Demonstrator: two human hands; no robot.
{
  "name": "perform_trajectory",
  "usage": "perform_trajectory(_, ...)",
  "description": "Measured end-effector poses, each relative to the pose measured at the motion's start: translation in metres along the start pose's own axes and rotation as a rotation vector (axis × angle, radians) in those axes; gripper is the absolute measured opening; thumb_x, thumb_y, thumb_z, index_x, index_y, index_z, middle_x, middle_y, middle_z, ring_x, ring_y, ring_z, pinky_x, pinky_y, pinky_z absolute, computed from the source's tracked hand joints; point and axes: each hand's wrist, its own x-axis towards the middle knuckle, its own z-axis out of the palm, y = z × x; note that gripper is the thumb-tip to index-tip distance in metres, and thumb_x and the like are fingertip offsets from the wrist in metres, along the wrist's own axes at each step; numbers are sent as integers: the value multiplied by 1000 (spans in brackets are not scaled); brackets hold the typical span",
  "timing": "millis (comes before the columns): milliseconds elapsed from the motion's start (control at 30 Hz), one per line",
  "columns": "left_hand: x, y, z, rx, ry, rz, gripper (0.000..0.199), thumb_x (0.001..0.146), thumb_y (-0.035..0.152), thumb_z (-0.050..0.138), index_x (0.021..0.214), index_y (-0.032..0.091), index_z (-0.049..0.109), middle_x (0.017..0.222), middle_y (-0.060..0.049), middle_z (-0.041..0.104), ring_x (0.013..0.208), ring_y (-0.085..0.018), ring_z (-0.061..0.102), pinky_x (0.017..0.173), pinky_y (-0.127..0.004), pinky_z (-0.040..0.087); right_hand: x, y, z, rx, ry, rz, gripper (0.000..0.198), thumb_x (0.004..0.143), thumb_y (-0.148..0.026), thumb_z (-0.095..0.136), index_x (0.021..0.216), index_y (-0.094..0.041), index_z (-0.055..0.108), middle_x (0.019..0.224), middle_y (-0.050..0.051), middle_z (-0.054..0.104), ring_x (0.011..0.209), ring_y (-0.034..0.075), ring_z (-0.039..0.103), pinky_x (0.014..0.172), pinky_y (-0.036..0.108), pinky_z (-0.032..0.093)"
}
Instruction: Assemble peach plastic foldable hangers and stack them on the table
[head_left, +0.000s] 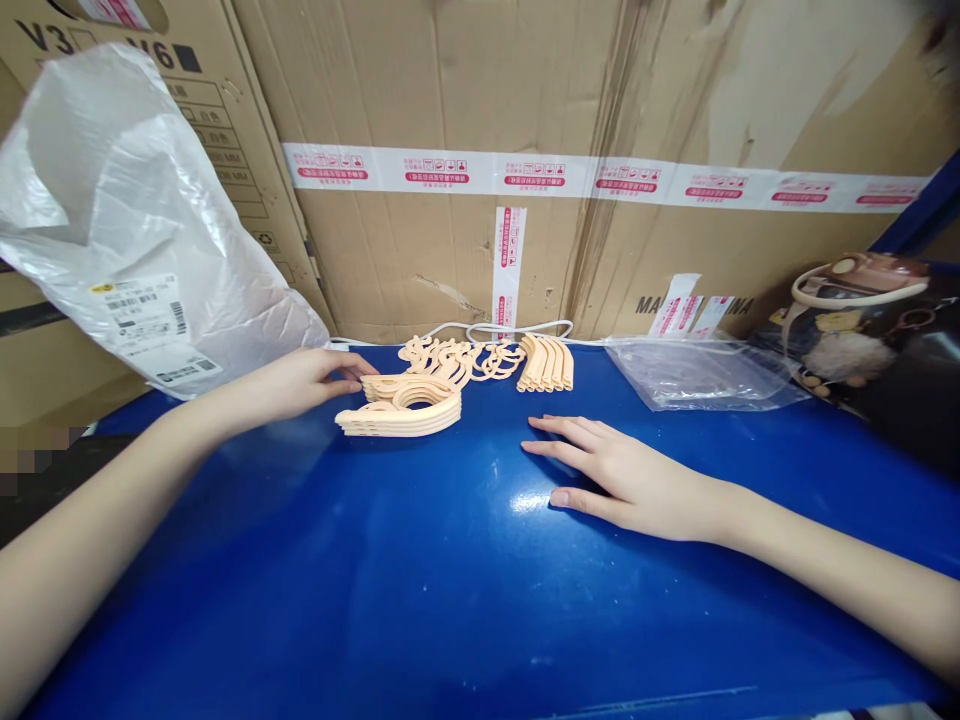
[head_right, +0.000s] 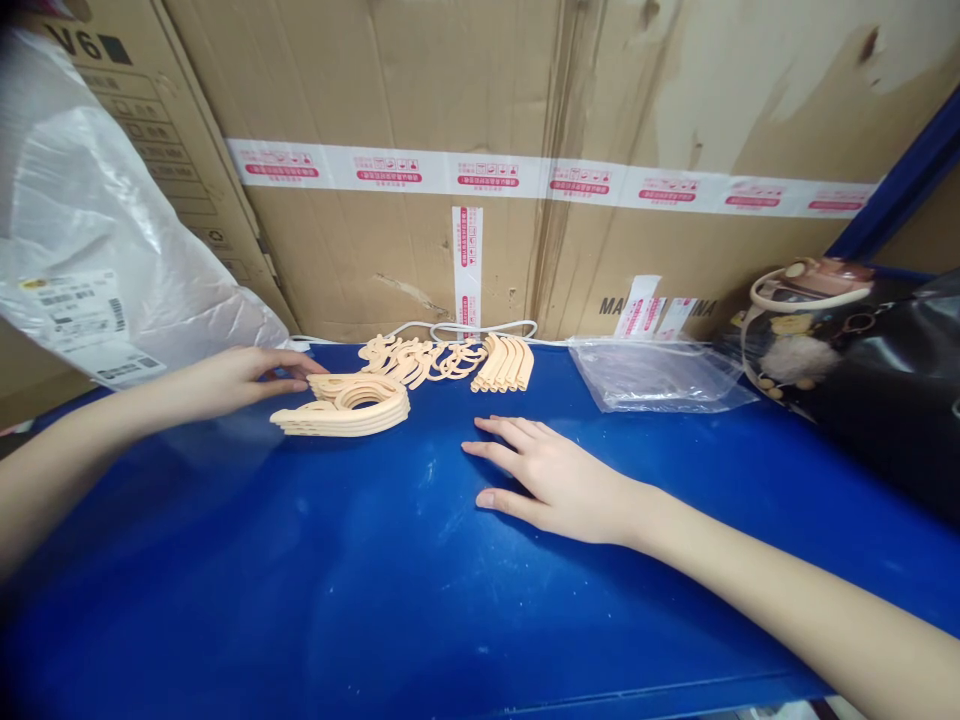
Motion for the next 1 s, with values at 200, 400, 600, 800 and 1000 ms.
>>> perform_trajectory(200,-1,-4,1,62,47,34,49,76,60,51,105,23,64,106,-7,69,93,-29,63,86,-36,49,0,-1,-1,-8,-11,13,54,95,-52,40,141,-23,42,149,11,35,133,28,37,108,48,33)
perform_trajectory(400,-5,6,-6,211,186,121,46,87,50,38,120,21,54,122,-10,58,113,-29,54,99,-40,40,0,-2,-1,-22,-23,17,55,95,-53,39,141,-23,42,150,10,33,135,26,34,110,47,32)
perform_trajectory(600,-23,85,22,173,385,298,48,95,45,34,129,15,46,131,-12,52,123,-27,46,105,-43,36,0,0,0,-17,-16,15,55,95,-52,40,142,-23,40,150,10,33,135,27,34,110,47,31)
perform_trajectory(800,-54,139,76,169,21,349,70,95,56,33,149,13,19,154,-12,24,141,-27,25,112,-42,30,1,1,2,62,40,6,61,93,-51,46,144,-20,35,148,12,37,136,26,34,111,46,31)
perform_trajectory(1000,-56,136,85,139,-69,372,72,94,60,31,146,10,28,152,-15,25,138,-31,28,110,-46,32,8,3,1,171,189,92,45,95,-46,45,132,-21,47,134,9,53,124,22,47,105,40,38)
